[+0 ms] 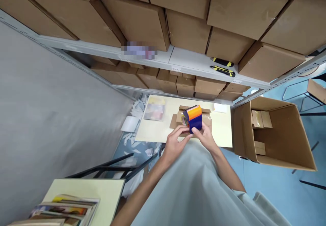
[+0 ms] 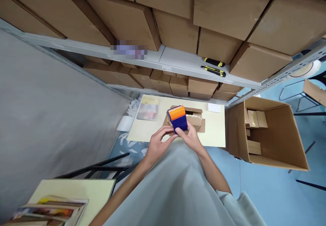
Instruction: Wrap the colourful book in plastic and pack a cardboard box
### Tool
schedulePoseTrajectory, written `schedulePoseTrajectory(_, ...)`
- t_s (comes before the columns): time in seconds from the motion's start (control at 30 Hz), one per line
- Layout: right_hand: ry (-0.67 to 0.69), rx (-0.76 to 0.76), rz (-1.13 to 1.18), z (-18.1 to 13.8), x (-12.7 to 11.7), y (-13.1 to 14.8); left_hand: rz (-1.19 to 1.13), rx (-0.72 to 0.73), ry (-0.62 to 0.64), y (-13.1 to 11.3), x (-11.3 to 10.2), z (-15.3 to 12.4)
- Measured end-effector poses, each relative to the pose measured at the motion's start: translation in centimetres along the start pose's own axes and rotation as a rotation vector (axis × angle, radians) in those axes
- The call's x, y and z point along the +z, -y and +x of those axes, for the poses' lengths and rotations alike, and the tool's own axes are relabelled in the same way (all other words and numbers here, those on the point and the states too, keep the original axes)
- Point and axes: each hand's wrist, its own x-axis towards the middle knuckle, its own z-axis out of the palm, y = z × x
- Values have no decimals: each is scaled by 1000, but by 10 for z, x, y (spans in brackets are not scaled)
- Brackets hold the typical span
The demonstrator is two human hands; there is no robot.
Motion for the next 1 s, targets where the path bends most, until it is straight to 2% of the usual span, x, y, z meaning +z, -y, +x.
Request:
schedulePoseTrajectory(0.2, 54, 82, -33, 4, 9, -11, 105, 34, -35, 5, -15, -14)
schedulePoseTrajectory(0.33, 61, 118, -35, 3, 17, -13, 148, 66, -60, 6, -17, -22)
schedulePoseTrajectory(0.5, 90, 46, -58, -6, 27, -8, 159, 89, -72, -1, -22, -23)
schedulePoseTrajectory(0.6, 75, 10, -112, -17, 28, -6, 148, 74, -118, -14, -38, -17)
schedulePoseTrajectory(0.7, 73, -66, -283, -26, 24, -4, 121, 80, -170, -30, -59, -4)
schedulePoseTrajectory(0.8, 89, -168, -478, -30, 17, -3, 119, 125, -60, -47, -73, 10)
schedulePoseTrajectory(0.9, 163, -216, -565, -30, 9, -1, 157, 156, 66, -59, -76, 22)
schedulePoseTrajectory(1.0, 246, -241, -596, -28, 2, -1, 193, 162, 93, -64, -73, 29)
